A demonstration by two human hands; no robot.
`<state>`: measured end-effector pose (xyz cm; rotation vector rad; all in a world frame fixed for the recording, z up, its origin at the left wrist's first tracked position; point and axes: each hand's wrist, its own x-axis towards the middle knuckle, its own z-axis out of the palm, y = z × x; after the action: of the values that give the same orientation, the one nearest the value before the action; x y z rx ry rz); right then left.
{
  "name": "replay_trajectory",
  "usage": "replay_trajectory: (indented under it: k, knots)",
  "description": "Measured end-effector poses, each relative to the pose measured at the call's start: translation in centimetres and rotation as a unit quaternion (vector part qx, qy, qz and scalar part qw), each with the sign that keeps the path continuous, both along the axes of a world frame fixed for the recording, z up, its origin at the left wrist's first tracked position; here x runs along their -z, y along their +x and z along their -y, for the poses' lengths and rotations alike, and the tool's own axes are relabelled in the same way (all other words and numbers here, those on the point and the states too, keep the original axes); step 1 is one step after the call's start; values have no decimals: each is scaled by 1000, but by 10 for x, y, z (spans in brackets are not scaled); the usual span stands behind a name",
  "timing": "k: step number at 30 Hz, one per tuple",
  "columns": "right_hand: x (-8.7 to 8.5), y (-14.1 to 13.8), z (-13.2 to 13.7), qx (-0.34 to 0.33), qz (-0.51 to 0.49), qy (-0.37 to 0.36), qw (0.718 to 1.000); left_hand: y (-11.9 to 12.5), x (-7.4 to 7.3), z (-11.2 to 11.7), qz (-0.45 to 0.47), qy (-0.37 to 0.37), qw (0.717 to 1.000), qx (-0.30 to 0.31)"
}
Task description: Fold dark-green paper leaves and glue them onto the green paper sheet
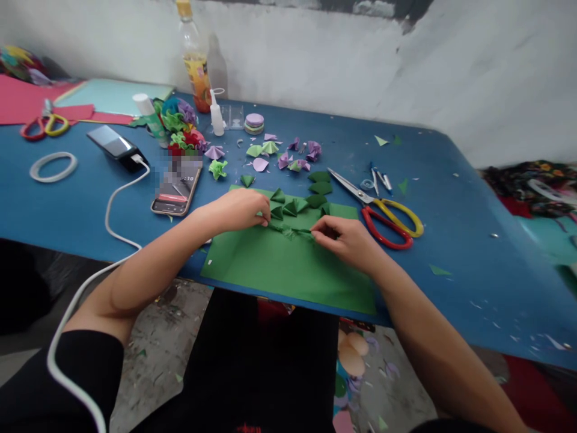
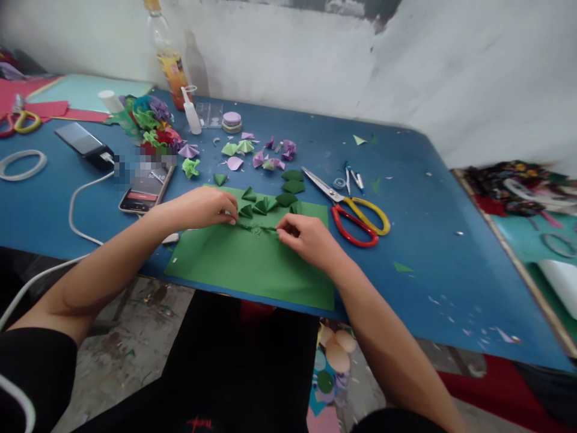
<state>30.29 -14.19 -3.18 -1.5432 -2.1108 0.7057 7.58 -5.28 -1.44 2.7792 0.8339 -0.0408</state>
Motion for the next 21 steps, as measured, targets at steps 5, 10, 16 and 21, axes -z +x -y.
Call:
replay_trajectory:
  k: [5,10,16,21]
  knots:
    - [0,1,0,-32,1,-14,999,1,-2,1,-6,4,1000,-2]
    - [-1,1,0,-23,8,-2,1000,0,-1,1,-1,10,1000,1]
    - [-1,1,1,-32,19,4,999,-1,0,1,-4,14,1000,7]
    - [-2,2,-1,-27,33,19,999,0,-1,3,-11,25,1000,7]
